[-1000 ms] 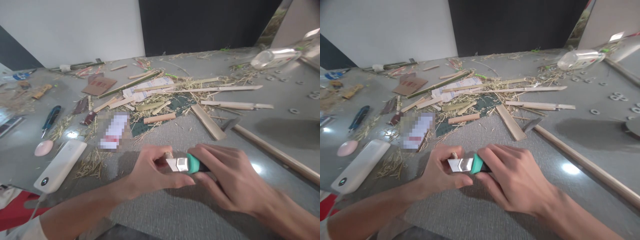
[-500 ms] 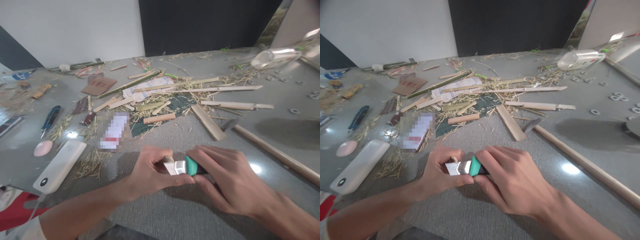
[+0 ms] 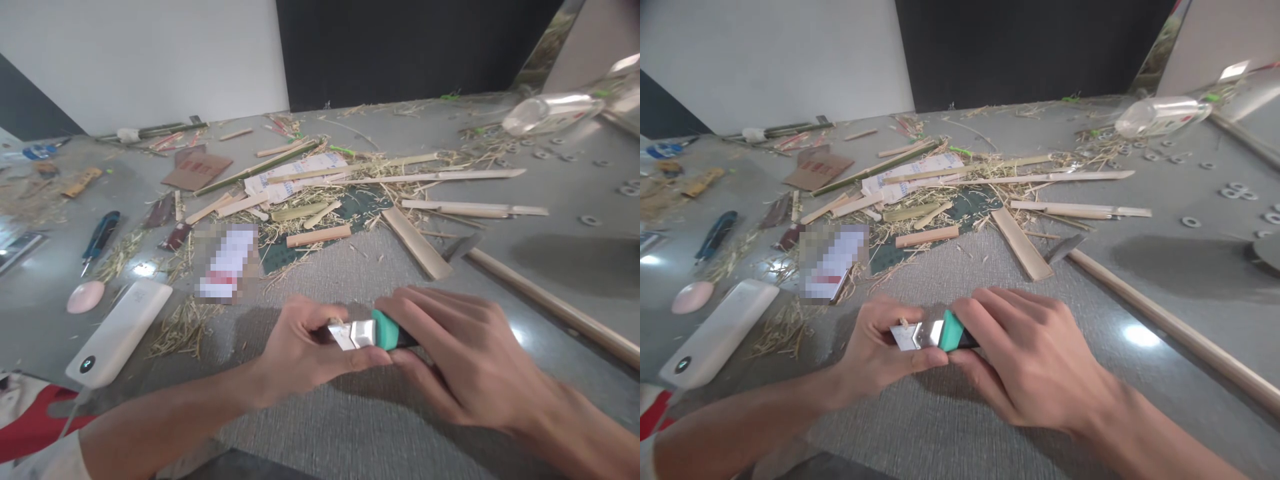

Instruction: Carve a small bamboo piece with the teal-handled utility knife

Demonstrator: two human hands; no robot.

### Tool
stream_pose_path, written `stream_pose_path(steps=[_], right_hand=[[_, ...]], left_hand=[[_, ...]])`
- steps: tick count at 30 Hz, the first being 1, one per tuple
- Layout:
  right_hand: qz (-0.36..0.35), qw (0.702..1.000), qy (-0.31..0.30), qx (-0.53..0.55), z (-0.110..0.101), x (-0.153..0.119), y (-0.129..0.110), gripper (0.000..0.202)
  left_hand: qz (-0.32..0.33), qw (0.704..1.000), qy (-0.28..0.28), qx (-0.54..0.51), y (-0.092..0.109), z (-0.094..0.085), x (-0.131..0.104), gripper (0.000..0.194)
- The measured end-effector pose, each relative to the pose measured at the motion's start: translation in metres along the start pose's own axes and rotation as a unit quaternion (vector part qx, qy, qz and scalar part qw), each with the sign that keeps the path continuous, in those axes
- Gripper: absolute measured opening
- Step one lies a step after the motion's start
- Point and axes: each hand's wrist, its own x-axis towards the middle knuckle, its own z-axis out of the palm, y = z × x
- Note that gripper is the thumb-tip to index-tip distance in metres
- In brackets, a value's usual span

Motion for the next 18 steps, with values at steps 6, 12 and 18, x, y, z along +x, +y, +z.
stream_pose_path(steps=[6, 12, 18], right_hand=[[-0.001, 1.0, -0.01, 0.029, 0.0017, -0.0023, 0.0005, 0.026], [-0.001, 0.997, -0.028, 0.072, 0.0032, -0.0007, 0.0025, 0.027], [-0.007, 0.997, -0.037, 0.069, 0.0023, -0.0002, 0.0003, 0.029]], left_hand=[[-0.007, 0.999, -0.025, 0.031, -0.0014, -0.0032, 0.0017, 0.06], [0.005, 0.996, -0.051, 0.068, -0.0026, -0.0067, 0.0031, 0.068], [0.043, 0.997, -0.05, 0.044, -0.0046, -0.0049, 0.0051, 0.06]])
